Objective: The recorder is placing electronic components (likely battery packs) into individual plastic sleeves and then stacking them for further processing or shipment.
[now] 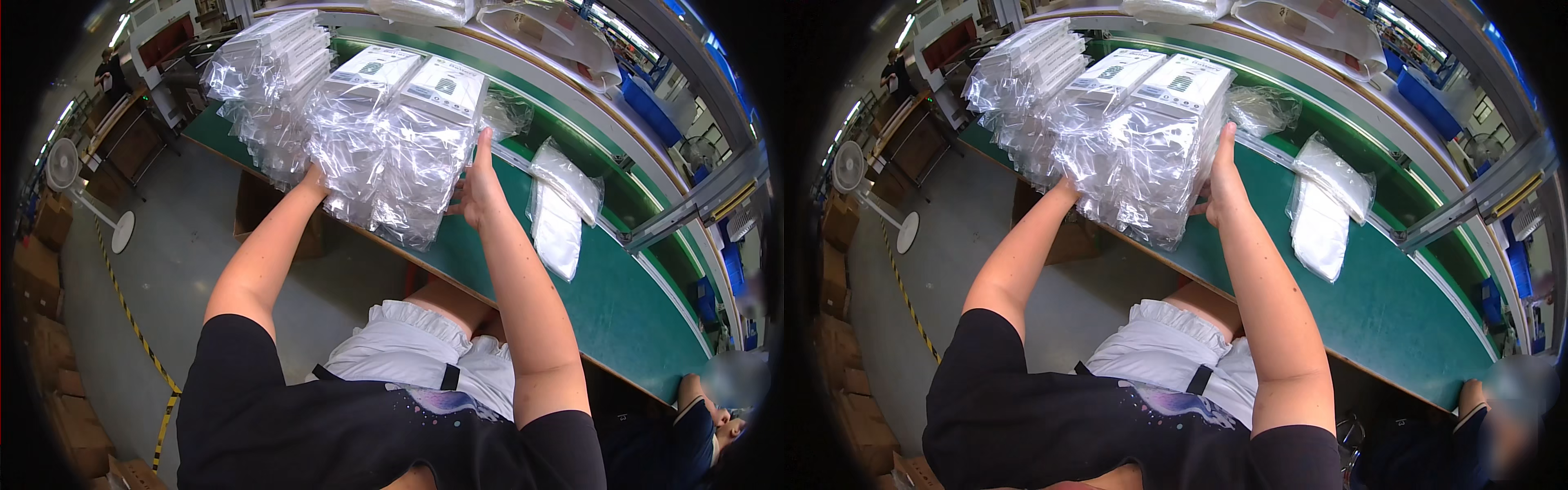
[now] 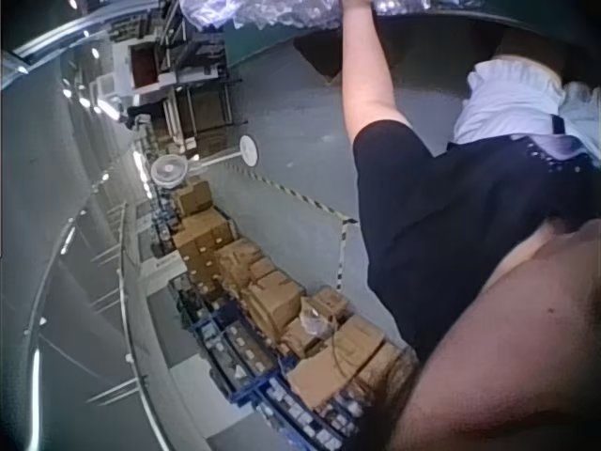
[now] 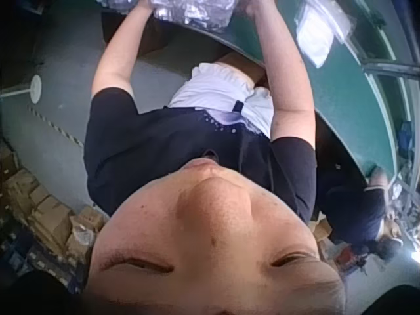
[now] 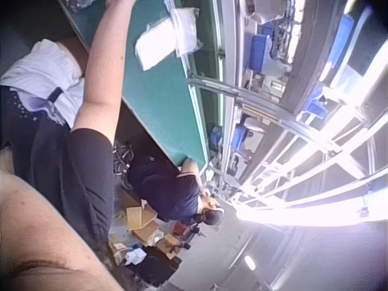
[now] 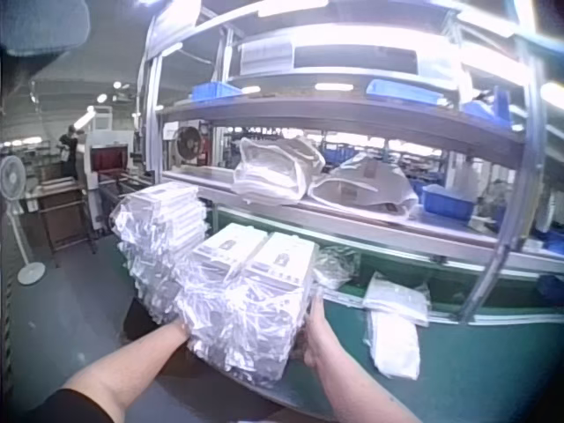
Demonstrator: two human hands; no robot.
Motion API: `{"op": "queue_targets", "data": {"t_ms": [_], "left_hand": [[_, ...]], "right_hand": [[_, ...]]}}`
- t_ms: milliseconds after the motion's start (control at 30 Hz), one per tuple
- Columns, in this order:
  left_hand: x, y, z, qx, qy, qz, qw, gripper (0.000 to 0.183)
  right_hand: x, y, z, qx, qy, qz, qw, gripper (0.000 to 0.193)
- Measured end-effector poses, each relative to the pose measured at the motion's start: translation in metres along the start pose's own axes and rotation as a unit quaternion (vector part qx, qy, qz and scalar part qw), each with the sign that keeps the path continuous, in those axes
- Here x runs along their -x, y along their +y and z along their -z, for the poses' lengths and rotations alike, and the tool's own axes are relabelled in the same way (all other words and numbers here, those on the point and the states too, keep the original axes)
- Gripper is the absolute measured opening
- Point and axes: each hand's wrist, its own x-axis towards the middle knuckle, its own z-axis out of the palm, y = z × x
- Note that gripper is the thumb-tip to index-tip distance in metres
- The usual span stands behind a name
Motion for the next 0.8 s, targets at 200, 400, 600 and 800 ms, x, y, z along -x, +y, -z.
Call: {"op": "queue_targets", "data": {"t_ms": [200,400,600,800], "left_hand": [[0.048,0.124,0.005,-0.059,0.042,0.056,0.996,0.027],[0.082,0.173,0.022,-0.317,0.351,0.096,0.876,0.056],[0.043,0.115,0.048,-0.418,0.163,0.34,0.826,0.117],[0.04,0.107,0.027,-0.381,0.229,0.275,0.853,0.1]], "right_hand": [[0.004,0.003,0.017,0.0,-0.013,0.013,1.0,0.112],[0.002,0.006,0.011,0.01,-0.017,-0.006,1.0,0.109],[0.008,0.001,-0.01,0.037,-0.023,0.03,0.999,0.1],[0.003,0.007,0.001,0.04,0.009,0.029,0.999,0.1]]}}
